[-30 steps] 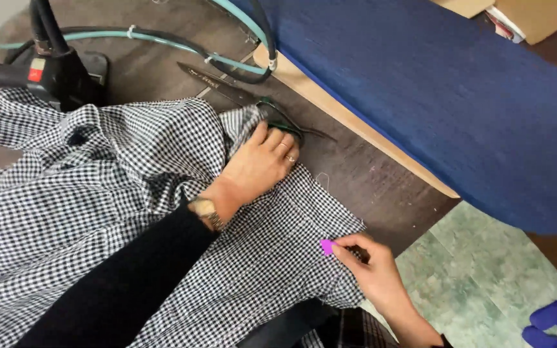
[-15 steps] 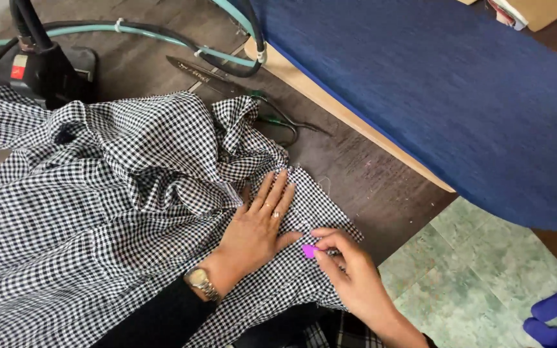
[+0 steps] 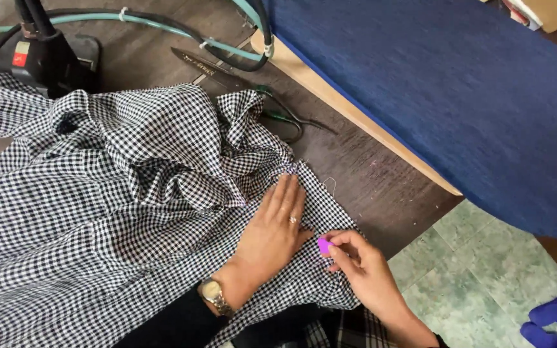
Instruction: Measuring and marking a checkered fabric garment with a ruler and tailor's chalk on a sewing table.
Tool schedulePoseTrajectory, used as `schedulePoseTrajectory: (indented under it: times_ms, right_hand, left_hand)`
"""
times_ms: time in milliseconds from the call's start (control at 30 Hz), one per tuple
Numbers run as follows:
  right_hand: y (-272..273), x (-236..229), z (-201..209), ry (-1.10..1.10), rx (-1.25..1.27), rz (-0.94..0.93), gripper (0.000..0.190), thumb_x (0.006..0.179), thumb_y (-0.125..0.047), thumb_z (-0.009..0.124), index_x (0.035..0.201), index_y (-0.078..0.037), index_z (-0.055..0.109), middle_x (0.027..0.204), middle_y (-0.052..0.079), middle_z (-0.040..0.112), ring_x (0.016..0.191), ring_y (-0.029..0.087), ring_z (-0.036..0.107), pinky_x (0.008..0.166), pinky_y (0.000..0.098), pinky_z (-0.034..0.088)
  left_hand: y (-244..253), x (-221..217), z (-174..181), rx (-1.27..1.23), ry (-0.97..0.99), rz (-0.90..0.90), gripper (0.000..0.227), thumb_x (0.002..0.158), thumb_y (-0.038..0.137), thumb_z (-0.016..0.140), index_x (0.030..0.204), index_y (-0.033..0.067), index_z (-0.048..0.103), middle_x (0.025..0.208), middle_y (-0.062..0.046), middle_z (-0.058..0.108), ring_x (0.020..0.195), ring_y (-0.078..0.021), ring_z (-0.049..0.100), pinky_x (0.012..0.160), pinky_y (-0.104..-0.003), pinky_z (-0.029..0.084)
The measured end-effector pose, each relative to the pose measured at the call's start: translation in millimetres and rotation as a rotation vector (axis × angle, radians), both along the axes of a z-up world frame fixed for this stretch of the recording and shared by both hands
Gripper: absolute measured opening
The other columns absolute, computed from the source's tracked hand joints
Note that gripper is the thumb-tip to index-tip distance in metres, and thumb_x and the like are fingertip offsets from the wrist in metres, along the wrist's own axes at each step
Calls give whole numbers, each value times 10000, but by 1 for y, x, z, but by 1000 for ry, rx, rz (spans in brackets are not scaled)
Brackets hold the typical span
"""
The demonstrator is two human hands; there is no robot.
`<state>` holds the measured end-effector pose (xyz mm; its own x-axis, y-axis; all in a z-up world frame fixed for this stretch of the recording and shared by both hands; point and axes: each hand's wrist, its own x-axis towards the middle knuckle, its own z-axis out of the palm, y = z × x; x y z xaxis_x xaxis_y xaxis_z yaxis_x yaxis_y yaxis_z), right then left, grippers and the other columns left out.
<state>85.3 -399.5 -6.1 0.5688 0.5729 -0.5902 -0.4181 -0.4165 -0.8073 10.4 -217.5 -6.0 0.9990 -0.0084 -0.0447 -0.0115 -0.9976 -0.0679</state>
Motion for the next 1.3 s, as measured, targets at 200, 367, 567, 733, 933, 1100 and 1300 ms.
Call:
schedulePoseTrajectory:
  times_ms: [200, 367, 567, 733, 933, 1100, 1300]
  right_hand:
    - [0, 4, 1, 29, -8, 6, 179, 865, -188, 600, 935, -26, 628, 1161, 103, 692, 942, 203, 747, 698, 295, 667]
    - [-4, 6, -4, 45, 12, -21, 145, 878, -132, 587, 930, -1, 622, 1114, 139, 712, 908, 219, 751, 703, 320, 668]
    - [-22, 15, -5, 84, -9, -111, 144, 880, -69, 591, 933, 60, 625, 902, 209, 720, 831, 326, 780, 724, 398, 651]
    - [-29, 18, 16, 10, -43, -223, 204, 884, -61, 581, 991, 106, 627, 943, 259, 714, 800, 371, 728, 760, 434, 602]
    - [-32, 14, 3, -79, 192, -286, 140, 922, -18, 565, 1013, 85, 591, 933, 255, 667, 738, 343, 644, 780, 426, 553]
    - [-13, 0, -11, -99, 298, -79, 211, 1040, 19, 424, 1227, 80, 500, 1096, 341, 588, 883, 410, 600, 901, 474, 503]
    - [21, -30, -95, -157, 265, 90, 100, 1173, -73, 456, 1148, 16, 493, 1095, 323, 597, 857, 368, 612, 824, 492, 544]
  left_hand:
    - [-8, -4, -17, -65, 5, 105, 824, 930, 616, 325, 1464, -8, 265, 1571, -229, 161, 1469, -375, 113, 1155, -479, 192]
    - [-4, -1, -6, -30, 231, 163, 949, 866, 755, 253, 1532, 143, -32, 1585, -164, -121, 1450, -378, -52, 1083, -521, 220]
    - [0, -6, -10, -91, 233, 166, 1012, 846, 800, 332, 1540, 152, -18, 1591, -142, -101, 1446, -391, -16, 1020, -573, 304]
    - [7, -16, 29, -607, 256, 243, 924, 895, 472, 630, 1536, 135, 57, 1606, -134, -72, 1463, -382, -73, 1044, -694, 144]
    - [48, -132, 98, -658, -487, 140, 516, 893, -2, 588, 1370, 61, 401, 1385, -267, 505, 1181, -396, 591, 988, -447, 484]
    - [84, -338, 144, 72, -988, 771, 319, 964, 4, 587, 1277, -7, 530, 1290, -184, 588, 1227, -355, 579, 1111, -505, 419]
    - [65, -596, 118, 389, -941, 1359, 427, 890, -52, 594, 1302, -116, 502, 1216, -286, 540, 1128, -431, 481, 1015, -489, 370]
